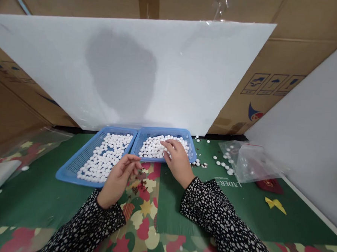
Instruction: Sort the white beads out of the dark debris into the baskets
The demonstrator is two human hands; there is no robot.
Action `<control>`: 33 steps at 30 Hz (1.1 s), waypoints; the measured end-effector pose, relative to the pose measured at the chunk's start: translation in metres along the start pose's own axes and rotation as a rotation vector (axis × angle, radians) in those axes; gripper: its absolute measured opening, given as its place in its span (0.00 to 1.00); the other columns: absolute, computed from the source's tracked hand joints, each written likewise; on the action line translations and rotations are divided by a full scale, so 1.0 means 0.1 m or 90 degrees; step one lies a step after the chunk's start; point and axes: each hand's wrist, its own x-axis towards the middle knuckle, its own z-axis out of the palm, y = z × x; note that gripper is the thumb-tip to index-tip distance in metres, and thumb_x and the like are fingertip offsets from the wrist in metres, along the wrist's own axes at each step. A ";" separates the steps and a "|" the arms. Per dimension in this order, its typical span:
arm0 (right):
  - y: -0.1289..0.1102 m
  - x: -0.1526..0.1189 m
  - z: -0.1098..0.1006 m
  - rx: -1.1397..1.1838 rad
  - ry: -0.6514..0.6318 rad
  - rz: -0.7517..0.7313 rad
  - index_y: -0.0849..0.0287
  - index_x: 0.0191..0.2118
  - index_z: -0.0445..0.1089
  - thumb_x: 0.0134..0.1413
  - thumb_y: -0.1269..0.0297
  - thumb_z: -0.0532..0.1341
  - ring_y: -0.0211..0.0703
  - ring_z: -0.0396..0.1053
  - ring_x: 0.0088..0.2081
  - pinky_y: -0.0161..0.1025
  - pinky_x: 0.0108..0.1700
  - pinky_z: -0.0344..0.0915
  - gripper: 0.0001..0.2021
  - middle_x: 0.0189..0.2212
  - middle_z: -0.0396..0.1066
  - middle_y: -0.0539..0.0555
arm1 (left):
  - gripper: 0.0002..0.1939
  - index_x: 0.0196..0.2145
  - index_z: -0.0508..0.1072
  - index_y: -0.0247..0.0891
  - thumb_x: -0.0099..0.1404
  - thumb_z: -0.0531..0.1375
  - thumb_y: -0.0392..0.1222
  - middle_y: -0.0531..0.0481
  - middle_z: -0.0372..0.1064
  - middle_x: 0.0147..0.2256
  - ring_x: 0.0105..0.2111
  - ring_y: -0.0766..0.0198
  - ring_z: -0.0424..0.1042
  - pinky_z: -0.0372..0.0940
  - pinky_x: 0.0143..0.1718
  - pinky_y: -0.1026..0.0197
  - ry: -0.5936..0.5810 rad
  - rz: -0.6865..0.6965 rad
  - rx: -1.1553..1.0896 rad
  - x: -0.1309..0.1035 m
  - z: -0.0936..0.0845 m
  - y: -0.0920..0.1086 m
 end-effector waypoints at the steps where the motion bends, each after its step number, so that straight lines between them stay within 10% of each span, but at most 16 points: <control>1: 0.01 -0.02 0.01 -0.013 -0.006 -0.012 0.58 0.50 0.68 0.63 0.71 0.54 0.52 0.64 0.51 0.50 0.54 0.61 0.13 0.47 0.66 0.61 | 0.13 0.43 0.68 0.40 0.70 0.46 0.42 0.47 0.69 0.35 0.31 0.62 0.67 0.62 0.34 0.61 0.023 0.047 0.108 0.00 -0.12 0.05; 5: -0.14 -0.22 0.11 0.087 -0.249 -0.063 0.55 0.48 0.70 0.64 0.72 0.52 0.45 0.68 0.43 0.42 0.46 0.66 0.13 0.40 0.69 0.56 | 0.17 0.47 0.68 0.36 0.67 0.44 0.37 0.39 0.68 0.41 0.44 0.49 0.66 0.59 0.48 0.51 0.025 0.080 0.603 0.12 -0.77 0.10; 10: -0.31 -0.41 0.35 0.097 -0.378 -0.023 0.56 0.48 0.71 0.64 0.72 0.53 0.42 0.67 0.38 0.38 0.40 0.66 0.13 0.39 0.67 0.55 | 0.26 0.52 0.66 0.37 0.57 0.61 0.49 0.34 0.66 0.45 0.39 0.44 0.71 0.62 0.40 0.52 -0.191 -0.228 0.819 0.41 -1.24 -0.15; 20: -0.31 -0.40 0.49 0.108 -0.394 -0.061 0.59 0.38 0.73 0.62 0.72 0.57 0.42 0.66 0.40 0.38 0.43 0.64 0.07 0.39 0.67 0.54 | 0.19 0.51 0.67 0.39 0.63 0.55 0.44 0.39 0.63 0.47 0.36 0.52 0.72 0.63 0.37 0.56 -0.322 -0.054 0.817 0.53 -1.04 -0.30; 33: -0.30 -0.36 0.30 0.173 -0.361 0.061 0.58 0.29 0.63 0.58 0.80 0.55 0.40 0.66 0.36 0.36 0.39 0.65 0.11 0.33 0.66 0.51 | 0.09 0.33 0.69 0.37 0.65 0.50 0.40 0.40 0.70 0.38 0.38 0.52 0.70 0.61 0.40 0.56 -0.199 -0.031 0.733 0.57 -1.10 -0.30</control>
